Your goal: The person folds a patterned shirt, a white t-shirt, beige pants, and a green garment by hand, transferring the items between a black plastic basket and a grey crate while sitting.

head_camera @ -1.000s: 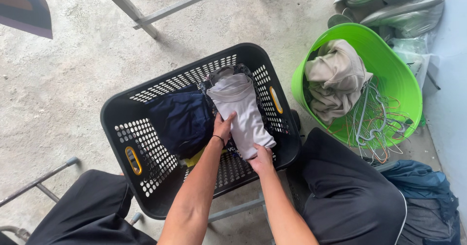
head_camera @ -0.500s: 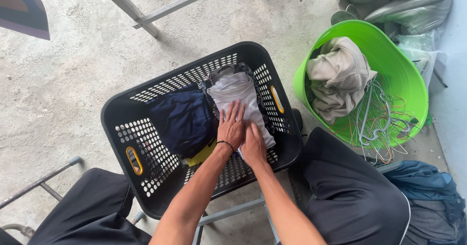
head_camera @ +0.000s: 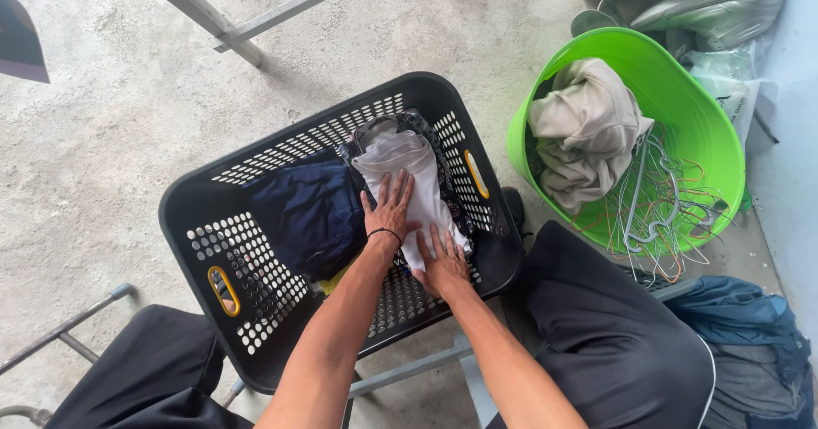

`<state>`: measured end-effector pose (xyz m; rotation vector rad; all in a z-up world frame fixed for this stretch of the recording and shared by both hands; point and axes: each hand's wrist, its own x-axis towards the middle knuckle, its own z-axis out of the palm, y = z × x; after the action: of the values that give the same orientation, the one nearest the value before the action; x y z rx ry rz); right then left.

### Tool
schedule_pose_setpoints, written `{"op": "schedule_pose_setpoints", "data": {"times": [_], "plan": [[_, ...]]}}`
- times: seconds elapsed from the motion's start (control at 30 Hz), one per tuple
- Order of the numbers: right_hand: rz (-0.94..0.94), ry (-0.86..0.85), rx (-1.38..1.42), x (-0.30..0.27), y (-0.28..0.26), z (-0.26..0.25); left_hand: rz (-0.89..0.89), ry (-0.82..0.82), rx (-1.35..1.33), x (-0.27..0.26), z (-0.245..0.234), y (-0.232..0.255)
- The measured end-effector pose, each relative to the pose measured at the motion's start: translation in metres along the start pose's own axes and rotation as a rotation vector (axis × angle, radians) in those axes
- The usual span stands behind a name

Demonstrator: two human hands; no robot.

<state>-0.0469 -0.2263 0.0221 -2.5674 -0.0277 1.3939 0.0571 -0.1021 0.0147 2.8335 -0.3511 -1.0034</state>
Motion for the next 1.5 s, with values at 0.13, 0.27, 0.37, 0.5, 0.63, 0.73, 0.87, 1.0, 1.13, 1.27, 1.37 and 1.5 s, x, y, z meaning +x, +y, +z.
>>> {"op": "schedule_pose_setpoints", "data": {"times": [0.13,0.27,0.37,0.5,0.63,0.73,0.87,1.0,1.13,1.27,1.37,1.5], "plan": [[0.024,0.048,0.073,0.001,-0.001,-0.013,0.023,-0.011,0.044,-0.001,-0.006,0.004],[0.073,0.227,0.113,0.009,-0.002,-0.028,0.125,0.158,0.013,-0.007,-0.002,-0.003],[-0.054,0.481,0.015,0.017,0.002,-0.026,0.177,0.307,0.0,-0.023,0.021,-0.017],[-0.07,0.286,-0.005,0.028,0.005,-0.038,0.13,0.258,-0.075,-0.03,0.035,-0.033],[-0.032,0.238,-0.026,0.03,0.003,-0.041,0.059,0.151,-0.024,-0.023,0.029,-0.03],[-0.021,0.22,-0.028,0.031,0.0,-0.046,0.025,0.08,-0.008,-0.02,0.017,-0.027],[0.021,0.153,0.08,0.027,0.0,-0.057,0.047,0.048,-0.084,-0.019,0.013,-0.03],[0.002,0.174,0.169,0.011,0.001,-0.071,0.118,0.166,-0.222,-0.022,0.007,-0.045],[-0.144,0.294,0.245,-0.006,0.005,-0.093,0.121,0.337,-0.441,-0.036,-0.022,-0.057],[-0.262,0.463,0.292,-0.039,0.01,-0.135,0.158,0.54,-0.512,-0.058,-0.079,-0.053],[-0.193,0.55,0.235,-0.085,0.019,-0.174,0.195,0.569,-0.497,-0.083,-0.13,-0.033],[-0.243,0.815,0.194,-0.165,0.054,-0.205,0.378,0.635,-0.503,-0.122,-0.183,0.007]]}}
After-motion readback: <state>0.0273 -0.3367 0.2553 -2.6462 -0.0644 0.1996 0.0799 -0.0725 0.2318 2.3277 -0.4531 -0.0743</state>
